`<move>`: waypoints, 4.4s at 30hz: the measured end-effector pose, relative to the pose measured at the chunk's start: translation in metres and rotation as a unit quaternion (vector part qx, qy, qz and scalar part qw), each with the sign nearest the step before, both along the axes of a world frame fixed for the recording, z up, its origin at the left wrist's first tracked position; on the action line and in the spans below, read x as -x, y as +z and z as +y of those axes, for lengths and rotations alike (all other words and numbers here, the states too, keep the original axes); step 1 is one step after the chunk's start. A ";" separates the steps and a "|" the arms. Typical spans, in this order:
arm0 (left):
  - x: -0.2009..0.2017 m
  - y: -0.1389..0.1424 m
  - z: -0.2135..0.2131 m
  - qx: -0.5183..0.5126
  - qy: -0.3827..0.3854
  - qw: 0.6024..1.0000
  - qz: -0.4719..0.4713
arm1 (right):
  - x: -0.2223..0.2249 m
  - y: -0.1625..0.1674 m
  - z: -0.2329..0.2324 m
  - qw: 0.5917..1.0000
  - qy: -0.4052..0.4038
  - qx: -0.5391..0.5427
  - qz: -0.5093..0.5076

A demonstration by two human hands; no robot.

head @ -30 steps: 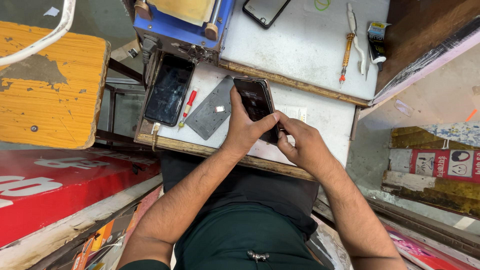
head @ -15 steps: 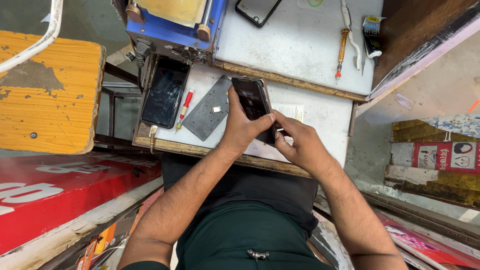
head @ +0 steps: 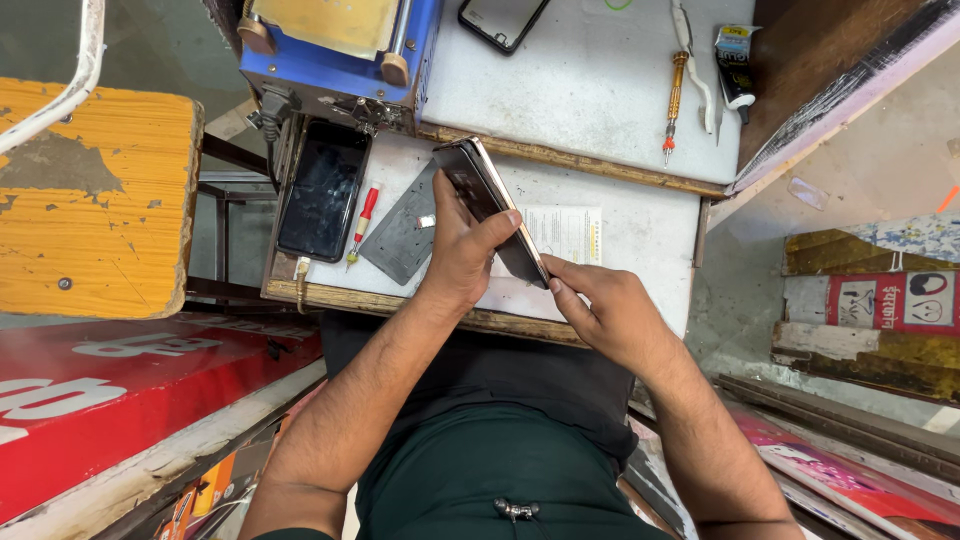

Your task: The person disassembles a smartphone by prying open the back cover, removing screws, and detaching internal components. They separate the battery, motherboard, and display assembly, then place the parts on the workbench.

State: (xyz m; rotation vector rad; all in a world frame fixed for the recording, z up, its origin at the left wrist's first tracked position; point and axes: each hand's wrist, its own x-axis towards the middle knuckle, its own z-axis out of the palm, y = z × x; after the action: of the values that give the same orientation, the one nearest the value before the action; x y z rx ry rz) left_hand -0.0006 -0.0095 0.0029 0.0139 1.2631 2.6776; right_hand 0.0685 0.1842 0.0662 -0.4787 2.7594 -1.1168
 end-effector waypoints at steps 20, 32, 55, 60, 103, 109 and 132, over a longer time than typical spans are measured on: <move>-0.007 0.014 0.011 0.147 0.036 0.985 0.080 | 0.003 -0.023 -0.002 0.999 -0.036 0.013 -0.005; -0.004 0.008 0.010 0.126 0.024 0.990 0.067 | 0.006 -0.032 0.004 0.999 -0.025 0.015 -0.046; -0.006 -0.001 0.011 0.142 0.005 0.989 0.033 | -0.001 -0.061 0.006 0.999 -0.016 0.037 0.023; -0.001 -0.001 0.010 0.100 0.010 0.995 0.026 | 0.000 -0.065 0.009 0.998 0.015 0.048 0.030; -0.018 0.025 0.010 0.379 -0.011 0.906 0.187 | 0.007 -0.070 0.021 0.996 0.038 0.010 -0.086; -0.025 0.024 0.018 0.446 -0.006 0.862 0.243 | 0.005 -0.087 0.030 0.995 0.019 -0.050 -0.086; -0.022 0.021 0.017 0.394 0.010 0.894 0.215 | 0.010 -0.018 0.026 0.998 0.059 0.012 0.002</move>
State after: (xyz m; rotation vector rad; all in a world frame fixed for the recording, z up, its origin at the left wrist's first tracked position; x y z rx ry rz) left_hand 0.0216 0.0077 0.0244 0.5033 2.3959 2.0261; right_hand 0.0582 0.2100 0.0478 -0.6365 2.6844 -1.1230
